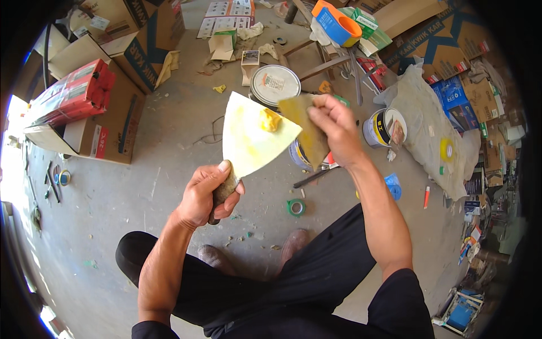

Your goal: The person sits on the floor and uses a putty knife to scrape and mix yellow paint in a bucket. They then squeeze a tube of yellow paste onto the knife and continue mixing the contents.

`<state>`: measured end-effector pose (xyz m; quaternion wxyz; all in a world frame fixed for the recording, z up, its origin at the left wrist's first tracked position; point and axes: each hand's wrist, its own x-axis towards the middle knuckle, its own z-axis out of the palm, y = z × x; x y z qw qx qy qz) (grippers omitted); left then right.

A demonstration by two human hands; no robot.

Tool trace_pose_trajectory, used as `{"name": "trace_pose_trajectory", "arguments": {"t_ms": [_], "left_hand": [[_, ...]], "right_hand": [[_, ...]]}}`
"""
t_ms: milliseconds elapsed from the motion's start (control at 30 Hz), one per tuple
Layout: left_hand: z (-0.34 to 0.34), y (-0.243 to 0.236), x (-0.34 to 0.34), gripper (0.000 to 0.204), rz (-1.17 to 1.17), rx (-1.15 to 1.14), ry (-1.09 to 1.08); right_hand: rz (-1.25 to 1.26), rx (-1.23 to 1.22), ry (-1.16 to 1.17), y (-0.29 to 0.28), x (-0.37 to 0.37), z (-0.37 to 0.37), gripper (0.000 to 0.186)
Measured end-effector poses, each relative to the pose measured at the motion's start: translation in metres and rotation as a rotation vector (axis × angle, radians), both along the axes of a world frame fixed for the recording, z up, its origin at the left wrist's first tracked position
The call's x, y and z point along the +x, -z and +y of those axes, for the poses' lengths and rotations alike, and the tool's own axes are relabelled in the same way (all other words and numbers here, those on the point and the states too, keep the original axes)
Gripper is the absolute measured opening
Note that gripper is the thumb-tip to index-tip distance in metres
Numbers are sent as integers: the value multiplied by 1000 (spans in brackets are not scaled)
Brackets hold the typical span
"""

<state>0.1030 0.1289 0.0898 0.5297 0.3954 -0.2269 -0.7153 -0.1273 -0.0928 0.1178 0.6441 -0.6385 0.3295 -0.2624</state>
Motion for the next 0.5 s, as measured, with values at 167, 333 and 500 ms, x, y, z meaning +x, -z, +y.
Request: {"name": "trace_pose_trajectory", "arguments": {"t_ms": [167, 333, 500], "left_hand": [[-1, 1, -12, 58, -145, 51, 6], [-3, 1, -11, 57, -172, 59, -48], [-10, 5, -19, 45, -325, -27, -354]], "right_hand": [[-354, -318, 170, -21, 11, 16, 19], [-113, -495, 46, -24, -12, 19, 8], [143, -538, 80, -12, -17, 17, 6]]}}
